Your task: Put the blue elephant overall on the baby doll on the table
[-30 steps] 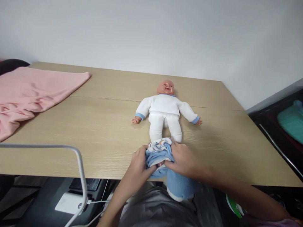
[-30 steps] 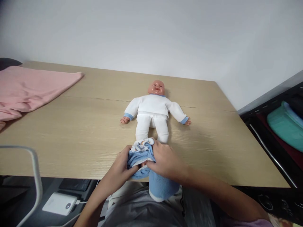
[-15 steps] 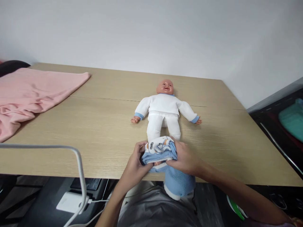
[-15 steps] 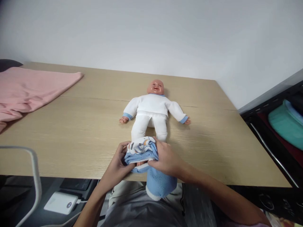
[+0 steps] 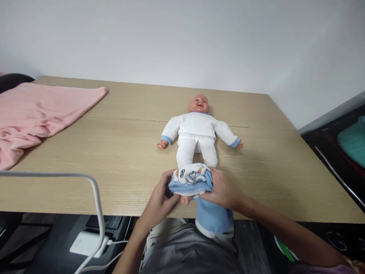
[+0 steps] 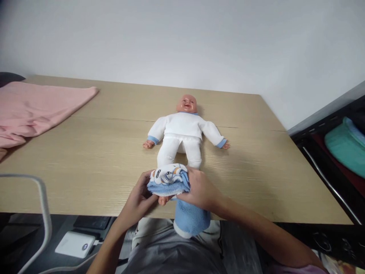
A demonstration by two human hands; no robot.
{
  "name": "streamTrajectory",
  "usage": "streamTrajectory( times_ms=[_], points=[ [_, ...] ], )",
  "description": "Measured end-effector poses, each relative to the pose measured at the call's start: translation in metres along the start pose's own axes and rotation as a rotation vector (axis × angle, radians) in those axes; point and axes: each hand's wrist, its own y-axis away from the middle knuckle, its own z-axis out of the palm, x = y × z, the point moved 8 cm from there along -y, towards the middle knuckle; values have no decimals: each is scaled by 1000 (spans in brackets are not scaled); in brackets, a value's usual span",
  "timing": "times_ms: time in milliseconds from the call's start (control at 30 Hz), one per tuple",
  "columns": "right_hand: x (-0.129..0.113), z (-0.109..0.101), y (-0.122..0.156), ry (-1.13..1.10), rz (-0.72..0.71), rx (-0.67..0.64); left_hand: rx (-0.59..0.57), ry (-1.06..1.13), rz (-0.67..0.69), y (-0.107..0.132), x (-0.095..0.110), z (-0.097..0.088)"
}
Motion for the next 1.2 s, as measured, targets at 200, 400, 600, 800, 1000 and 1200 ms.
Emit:
streamTrajectory(
  times_ms=[200,400,600,800,1000,1200],
  points=[
    [-5,-10,-14,125,-129,36,23,-56,9,-9,-3,-5],
    [-4,-22,-28,208,-269,-6,-52,-266,152,-26,17,-15],
    [-6,-34,-45,168,-342,-117,-82,-374,201,-41,23,-24],
    [4,-43,-36,178,-331,-216,-58,-254,67,-41,16,-33],
    [21,-51,-28,-211,-364,-163,16,-216,87,-45,27,-52],
    [48,-44,-31,-596,-137,-162,-54,-334,353,-72,95,-30]
  ],
)
